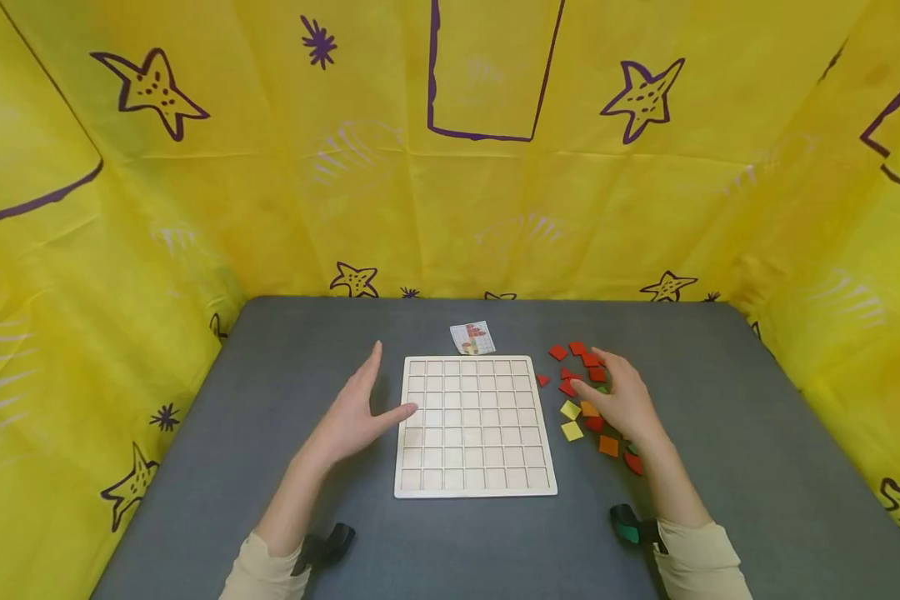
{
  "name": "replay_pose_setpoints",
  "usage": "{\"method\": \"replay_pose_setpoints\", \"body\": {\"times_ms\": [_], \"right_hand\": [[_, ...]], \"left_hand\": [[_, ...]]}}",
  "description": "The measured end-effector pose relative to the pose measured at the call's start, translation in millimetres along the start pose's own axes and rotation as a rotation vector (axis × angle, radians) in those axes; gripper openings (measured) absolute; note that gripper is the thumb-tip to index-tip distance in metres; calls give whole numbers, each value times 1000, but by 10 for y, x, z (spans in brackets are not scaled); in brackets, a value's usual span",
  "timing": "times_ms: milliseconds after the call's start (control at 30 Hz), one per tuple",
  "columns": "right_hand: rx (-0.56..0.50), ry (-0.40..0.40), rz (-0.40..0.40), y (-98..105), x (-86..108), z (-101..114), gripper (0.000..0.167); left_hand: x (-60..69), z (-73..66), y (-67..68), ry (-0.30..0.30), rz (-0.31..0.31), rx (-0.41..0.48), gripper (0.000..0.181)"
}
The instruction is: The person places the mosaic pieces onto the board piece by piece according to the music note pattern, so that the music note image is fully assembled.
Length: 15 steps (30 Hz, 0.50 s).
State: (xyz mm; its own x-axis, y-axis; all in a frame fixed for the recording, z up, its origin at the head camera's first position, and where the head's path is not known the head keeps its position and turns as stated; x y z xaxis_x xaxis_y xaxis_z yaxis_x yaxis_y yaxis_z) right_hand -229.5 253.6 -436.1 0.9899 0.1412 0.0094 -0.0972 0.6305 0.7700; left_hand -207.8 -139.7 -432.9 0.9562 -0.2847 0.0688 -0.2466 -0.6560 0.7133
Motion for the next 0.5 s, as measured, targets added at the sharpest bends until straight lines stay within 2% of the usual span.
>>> {"method": "replay_pose_setpoints", "body": {"times_ms": [200, 400, 500], "right_hand": [[6, -33, 18, 39, -46, -210, 55], [56, -52, 20, 108, -116, -425, 47], [76, -49, 32, 126, -159, -498, 42]], "left_hand": [[67, 21, -152, -67, 117, -43, 110], [114, 45, -276, -139, 226, -65, 111], [141, 51, -325, -157, 287, -76, 114]]}}
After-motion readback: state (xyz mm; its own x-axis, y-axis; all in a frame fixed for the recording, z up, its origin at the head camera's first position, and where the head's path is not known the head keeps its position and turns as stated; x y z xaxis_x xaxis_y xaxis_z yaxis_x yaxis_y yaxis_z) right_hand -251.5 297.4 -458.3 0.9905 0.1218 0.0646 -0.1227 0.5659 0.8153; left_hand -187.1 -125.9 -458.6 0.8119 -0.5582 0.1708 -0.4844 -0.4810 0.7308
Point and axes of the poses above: each hand's wrist, its own x-axis away from the middle knuckle, its own y-axis out of the back of the hand, z = x × y, the point moved 6 cm from there along -x, towards the middle knuckle, and after that the axes turned 6 degrees about z, right-handed, at the moved point
